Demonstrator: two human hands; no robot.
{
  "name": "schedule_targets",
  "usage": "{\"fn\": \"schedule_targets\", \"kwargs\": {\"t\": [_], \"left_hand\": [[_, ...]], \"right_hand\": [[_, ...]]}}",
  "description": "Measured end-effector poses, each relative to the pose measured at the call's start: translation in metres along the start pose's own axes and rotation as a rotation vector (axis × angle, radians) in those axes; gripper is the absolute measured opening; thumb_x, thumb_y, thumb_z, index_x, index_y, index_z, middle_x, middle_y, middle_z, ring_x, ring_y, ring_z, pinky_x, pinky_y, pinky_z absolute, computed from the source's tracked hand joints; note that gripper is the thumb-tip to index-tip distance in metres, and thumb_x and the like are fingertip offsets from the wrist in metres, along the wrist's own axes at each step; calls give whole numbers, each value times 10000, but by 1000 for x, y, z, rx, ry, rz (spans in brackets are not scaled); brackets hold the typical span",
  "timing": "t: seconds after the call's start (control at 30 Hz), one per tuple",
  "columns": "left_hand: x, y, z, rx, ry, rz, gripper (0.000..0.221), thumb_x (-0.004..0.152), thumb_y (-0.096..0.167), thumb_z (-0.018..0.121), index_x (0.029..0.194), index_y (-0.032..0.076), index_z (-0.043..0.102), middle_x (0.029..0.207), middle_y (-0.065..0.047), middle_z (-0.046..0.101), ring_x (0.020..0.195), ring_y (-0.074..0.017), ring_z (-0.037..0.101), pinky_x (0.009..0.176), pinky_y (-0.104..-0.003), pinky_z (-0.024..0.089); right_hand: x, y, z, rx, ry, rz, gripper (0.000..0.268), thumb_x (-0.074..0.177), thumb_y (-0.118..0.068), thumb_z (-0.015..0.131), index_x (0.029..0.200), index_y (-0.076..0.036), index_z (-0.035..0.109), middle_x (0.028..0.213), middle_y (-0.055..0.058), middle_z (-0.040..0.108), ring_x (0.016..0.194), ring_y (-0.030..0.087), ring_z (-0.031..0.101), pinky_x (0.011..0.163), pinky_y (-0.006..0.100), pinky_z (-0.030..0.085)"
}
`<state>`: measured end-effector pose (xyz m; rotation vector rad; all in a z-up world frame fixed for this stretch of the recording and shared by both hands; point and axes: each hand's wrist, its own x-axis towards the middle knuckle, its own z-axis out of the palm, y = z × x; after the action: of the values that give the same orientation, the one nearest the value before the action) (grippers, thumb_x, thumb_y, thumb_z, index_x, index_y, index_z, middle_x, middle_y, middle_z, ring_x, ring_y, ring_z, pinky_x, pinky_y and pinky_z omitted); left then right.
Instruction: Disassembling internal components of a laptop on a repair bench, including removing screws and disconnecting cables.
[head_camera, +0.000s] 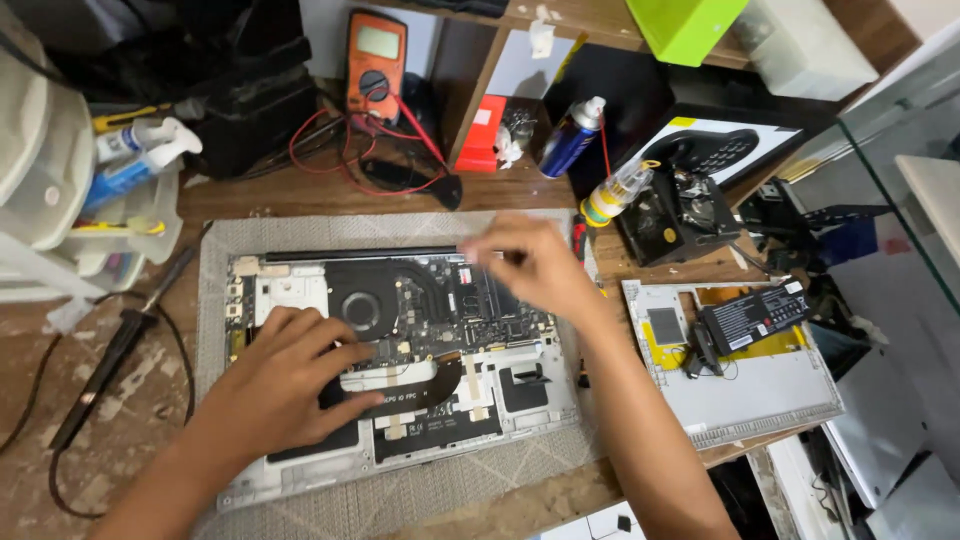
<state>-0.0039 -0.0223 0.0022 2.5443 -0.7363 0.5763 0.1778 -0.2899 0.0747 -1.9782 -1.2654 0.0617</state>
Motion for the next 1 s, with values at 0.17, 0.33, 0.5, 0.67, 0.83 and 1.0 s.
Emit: {"fn": "schedule_targets", "kwargs": {"t": [0.17, 0.33, 0.5, 0.67, 0.83, 1.0], "left_hand": [[-1, 1, 3, 32, -103, -46, 554, 779, 593, 831, 1121, 171, 722, 1019, -31, 651, 899, -269, 582, 860, -442, 431], [-1, -6, -3, -70, -278, -122, 719, 705, 689, 855, 1204, 187, 726, 1002, -14, 662, 916, -248, 586, 845, -453, 424], [11, 2, -32, -102, -205, -231, 465, 687, 472, 908, 1015, 161, 798, 784, -10, 705, 813, -244, 626, 855, -415, 447], [6, -5, -32, -39, -144, -247, 381, 749, 442, 845, 1006, 167, 790, 861, -12, 666, 855, -241, 602, 849, -406, 445], [3, -4, -19, 6, -113, -208, 268, 781, 372, 825, 975, 189, 793, 930, 15, 610, 895, -231, 569, 826, -406, 433], [2, 0, -10, 3, -121, -168, 144, 825, 290, 797, 922, 183, 792, 968, 27, 609, 914, -205, 556, 837, -393, 417]], "right_hand": [[-26, -17, 22, 7, -271, 6, 314, 916, -326, 725, 1098, -71, 753, 898, 86, 788, 699, 163, 735, 621, 270, 599], [-35, -23, 36, 38, -439, -32, 132, 935, -113, 740, 1055, -59, 751, 900, 69, 732, 717, 174, 667, 639, 251, 604], [-35, -23, 35, 227, -385, 77, 106, 846, 29, 744, 922, -34, 782, 757, 120, 708, 522, 179, 597, 505, 292, 481], [-39, -15, 38, 209, -372, 78, 110, 773, 64, 747, 863, 2, 745, 706, 144, 677, 485, 218, 603, 451, 316, 484], [-43, -9, 42, 152, -337, 103, 118, 733, 53, 744, 829, -13, 725, 679, 124, 657, 518, 231, 602, 464, 346, 495], [-50, 11, 52, 111, -276, 93, 111, 733, 37, 737, 817, -23, 696, 641, 100, 620, 523, 216, 583, 461, 329, 476]]}}
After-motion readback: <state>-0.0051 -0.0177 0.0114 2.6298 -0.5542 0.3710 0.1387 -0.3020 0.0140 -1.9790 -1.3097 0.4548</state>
